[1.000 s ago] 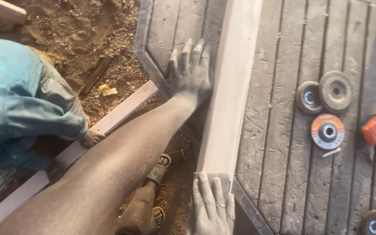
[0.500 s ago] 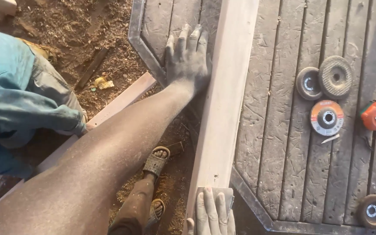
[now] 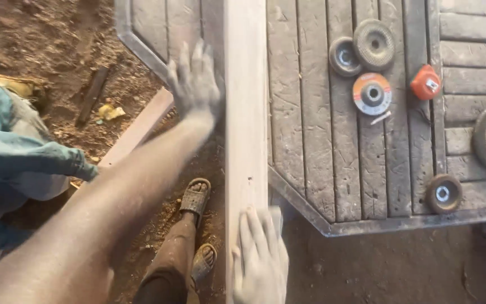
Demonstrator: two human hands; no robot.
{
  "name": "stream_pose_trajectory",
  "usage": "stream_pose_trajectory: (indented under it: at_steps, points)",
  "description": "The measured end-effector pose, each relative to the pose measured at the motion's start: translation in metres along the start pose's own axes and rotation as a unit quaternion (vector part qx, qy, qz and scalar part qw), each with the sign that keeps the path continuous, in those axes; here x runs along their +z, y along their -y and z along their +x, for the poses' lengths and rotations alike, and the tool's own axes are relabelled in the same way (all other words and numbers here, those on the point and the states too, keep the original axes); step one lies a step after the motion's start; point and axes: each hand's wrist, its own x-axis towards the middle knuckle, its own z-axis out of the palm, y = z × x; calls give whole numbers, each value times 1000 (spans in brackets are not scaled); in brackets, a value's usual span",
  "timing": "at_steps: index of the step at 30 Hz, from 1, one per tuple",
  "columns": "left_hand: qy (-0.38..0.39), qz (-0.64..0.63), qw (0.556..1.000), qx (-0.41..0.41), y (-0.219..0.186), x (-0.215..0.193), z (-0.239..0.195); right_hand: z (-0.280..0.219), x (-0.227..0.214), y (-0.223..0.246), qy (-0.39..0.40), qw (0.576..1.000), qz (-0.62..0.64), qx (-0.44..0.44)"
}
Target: Sanding a long wooden beam by hand using sandpaper on a wooden work surface.
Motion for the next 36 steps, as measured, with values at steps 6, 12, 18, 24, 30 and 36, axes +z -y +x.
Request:
stream_pose_trajectory:
  at_steps: [6,12,18,24,30,36]
  points:
    - [-81,-70,994,-3,3,10,-12,53,8,-9,-20,1000,14,-3]
    - [-108,-11,994,-2,3,18,-8,116,2,-19,50,994,77,59]
    - [-102,-12,995,-3,0,13,-9,93,3,-8,13,940,218,261]
    - [-94,-44,995,4,2,16,-9,90,-2,-3,-7,877,230,421]
    - [-95,-12,995,2,3,18,-7,82,-12,-7,15,812,320,488]
    - [-88,-5,996,-2,3,16,-6,80,11,-10,-85,880,191,427]
